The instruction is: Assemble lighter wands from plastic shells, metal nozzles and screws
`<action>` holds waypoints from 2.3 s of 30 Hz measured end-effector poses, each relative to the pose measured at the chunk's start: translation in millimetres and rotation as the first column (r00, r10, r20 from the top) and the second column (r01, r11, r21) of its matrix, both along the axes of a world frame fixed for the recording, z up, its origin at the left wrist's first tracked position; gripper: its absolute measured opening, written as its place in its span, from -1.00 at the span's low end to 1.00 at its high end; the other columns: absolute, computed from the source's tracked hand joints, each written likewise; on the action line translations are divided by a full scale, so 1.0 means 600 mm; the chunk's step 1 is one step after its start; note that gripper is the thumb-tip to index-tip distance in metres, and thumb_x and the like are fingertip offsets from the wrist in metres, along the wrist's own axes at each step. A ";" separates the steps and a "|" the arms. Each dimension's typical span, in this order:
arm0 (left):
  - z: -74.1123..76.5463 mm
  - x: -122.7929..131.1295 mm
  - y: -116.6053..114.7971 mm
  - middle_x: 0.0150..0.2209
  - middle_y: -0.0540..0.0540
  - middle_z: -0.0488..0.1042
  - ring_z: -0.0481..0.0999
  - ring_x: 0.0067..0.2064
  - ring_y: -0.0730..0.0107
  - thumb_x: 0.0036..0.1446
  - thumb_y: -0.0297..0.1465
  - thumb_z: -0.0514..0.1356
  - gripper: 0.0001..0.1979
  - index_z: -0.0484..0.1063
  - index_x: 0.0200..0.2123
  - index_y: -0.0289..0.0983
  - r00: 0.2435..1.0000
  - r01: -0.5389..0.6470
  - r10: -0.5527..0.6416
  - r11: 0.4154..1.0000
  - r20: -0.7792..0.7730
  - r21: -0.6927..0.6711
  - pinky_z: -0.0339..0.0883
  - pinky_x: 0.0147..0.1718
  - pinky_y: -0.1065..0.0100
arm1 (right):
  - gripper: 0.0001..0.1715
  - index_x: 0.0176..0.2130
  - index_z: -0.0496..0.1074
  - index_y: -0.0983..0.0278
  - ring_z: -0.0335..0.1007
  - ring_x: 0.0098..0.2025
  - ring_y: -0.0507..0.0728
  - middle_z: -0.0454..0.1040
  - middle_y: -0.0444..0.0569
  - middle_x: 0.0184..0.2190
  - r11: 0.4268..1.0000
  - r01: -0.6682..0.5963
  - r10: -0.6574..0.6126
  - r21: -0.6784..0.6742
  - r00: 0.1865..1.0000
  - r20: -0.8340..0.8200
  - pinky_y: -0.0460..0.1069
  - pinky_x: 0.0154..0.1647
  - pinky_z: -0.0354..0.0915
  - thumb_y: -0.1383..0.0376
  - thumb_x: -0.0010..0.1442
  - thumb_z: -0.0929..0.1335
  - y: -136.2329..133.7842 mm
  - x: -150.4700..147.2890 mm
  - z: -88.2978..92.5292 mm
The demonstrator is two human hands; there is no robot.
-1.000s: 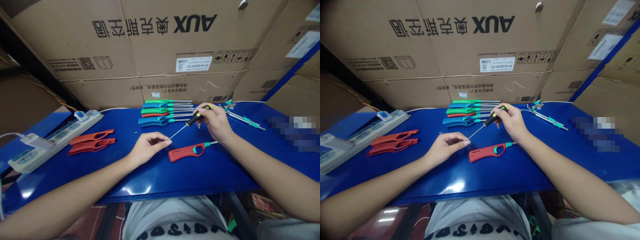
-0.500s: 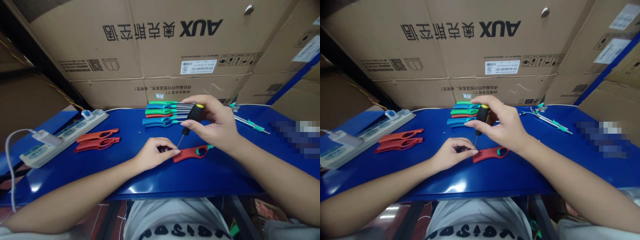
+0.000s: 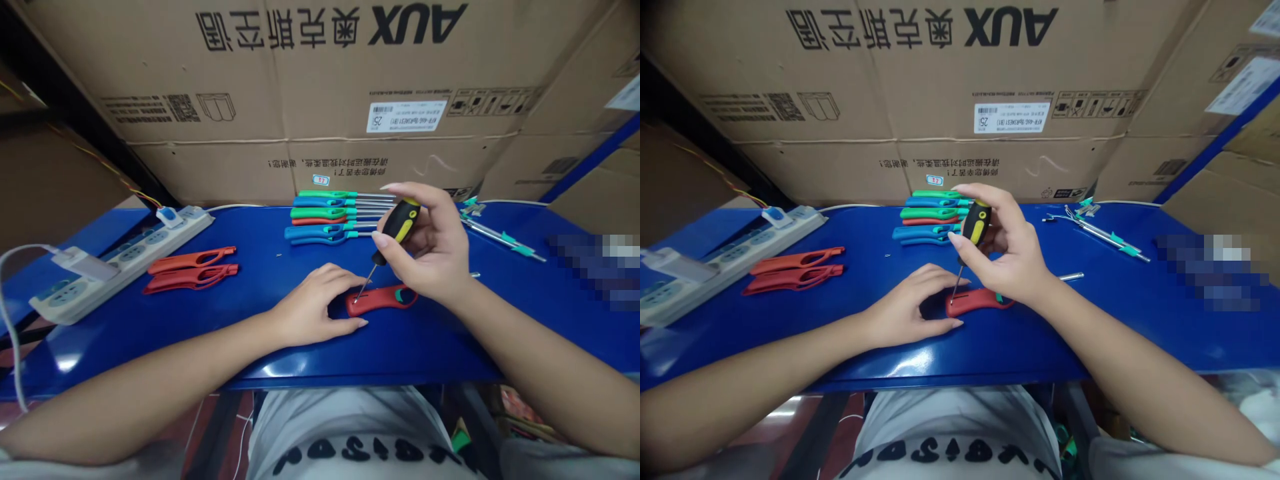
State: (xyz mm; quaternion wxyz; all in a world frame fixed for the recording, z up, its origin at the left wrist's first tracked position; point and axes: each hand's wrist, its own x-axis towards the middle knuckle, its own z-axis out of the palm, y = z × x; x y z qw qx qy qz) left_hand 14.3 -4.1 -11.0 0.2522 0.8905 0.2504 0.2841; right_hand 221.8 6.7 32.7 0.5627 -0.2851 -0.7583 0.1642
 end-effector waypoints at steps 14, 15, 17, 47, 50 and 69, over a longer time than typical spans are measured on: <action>-0.002 0.000 0.002 0.05 -0.16 0.55 0.48 0.05 0.15 0.20 -0.42 0.27 -0.55 0.41 0.16 -0.23 0.995 0.080 -0.083 0.995 -0.063 -0.057 0.34 0.11 0.12 | -0.48 0.16 0.31 0.06 0.48 -0.30 0.08 0.46 -0.02 -0.04 0.999 -0.010 0.013 -0.039 0.997 0.081 -0.03 -0.48 0.51 0.25 0.23 0.43 -0.009 -0.003 -0.005; -0.002 0.000 0.002 0.06 -0.16 0.55 0.47 0.06 0.14 0.20 -0.43 0.27 -0.55 0.41 0.17 -0.23 0.994 0.081 -0.084 0.995 -0.064 -0.057 0.34 0.12 0.11 | -0.48 0.16 0.31 0.06 0.49 -0.29 0.10 0.46 -0.02 -0.03 0.999 -0.009 0.013 -0.045 0.996 0.085 -0.02 -0.48 0.51 0.24 0.23 0.43 -0.011 -0.003 -0.005; -0.002 0.000 0.002 0.07 -0.16 0.54 0.47 0.06 0.14 0.21 -0.43 0.27 -0.55 0.41 0.17 -0.24 0.994 0.077 -0.081 0.995 -0.068 -0.059 0.33 0.12 0.11 | -0.48 0.15 0.32 0.06 0.50 -0.28 0.11 0.47 -0.01 -0.02 0.999 -0.004 0.008 -0.046 0.996 0.092 -0.02 -0.49 0.50 0.23 0.23 0.44 -0.013 -0.003 -0.004; -0.002 0.000 0.001 -0.02 -0.15 0.60 0.53 0.03 0.20 0.25 -0.33 0.28 -0.73 0.51 0.01 -0.23 0.999 0.035 -0.035 0.999 0.013 -0.028 0.39 0.09 0.15 | -0.53 0.12 0.28 0.07 0.44 -0.45 0.01 0.44 -0.08 -0.20 0.974 -0.052 0.050 -0.223 0.999 -0.015 -0.09 -0.58 0.43 0.21 0.27 0.42 -0.005 -0.003 -0.002; -0.003 0.000 0.001 -0.06 -0.16 0.61 0.55 0.01 0.23 0.24 -0.35 0.29 -0.82 0.54 -0.10 -0.26 0.998 0.020 -0.019 1.000 0.058 -0.016 0.41 0.06 0.18 | -0.54 0.12 0.27 0.07 0.44 -0.50 -0.01 0.43 -0.10 -0.24 0.967 -0.065 0.063 -0.246 0.998 -0.017 -0.11 -0.62 0.40 0.22 0.27 0.42 0.000 -0.003 -0.004; -0.002 0.001 0.003 -0.15 -0.11 0.61 0.56 0.00 0.27 0.21 -0.38 0.32 -0.89 0.50 -0.21 -0.25 0.997 0.029 -0.026 0.998 0.074 -0.047 0.38 0.05 0.23 | -0.53 0.12 0.29 0.07 0.46 -0.49 -0.01 0.46 -0.07 -0.16 0.966 -0.057 0.046 -0.252 0.998 -0.048 -0.12 -0.61 0.45 0.18 0.26 0.43 0.003 0.001 -0.004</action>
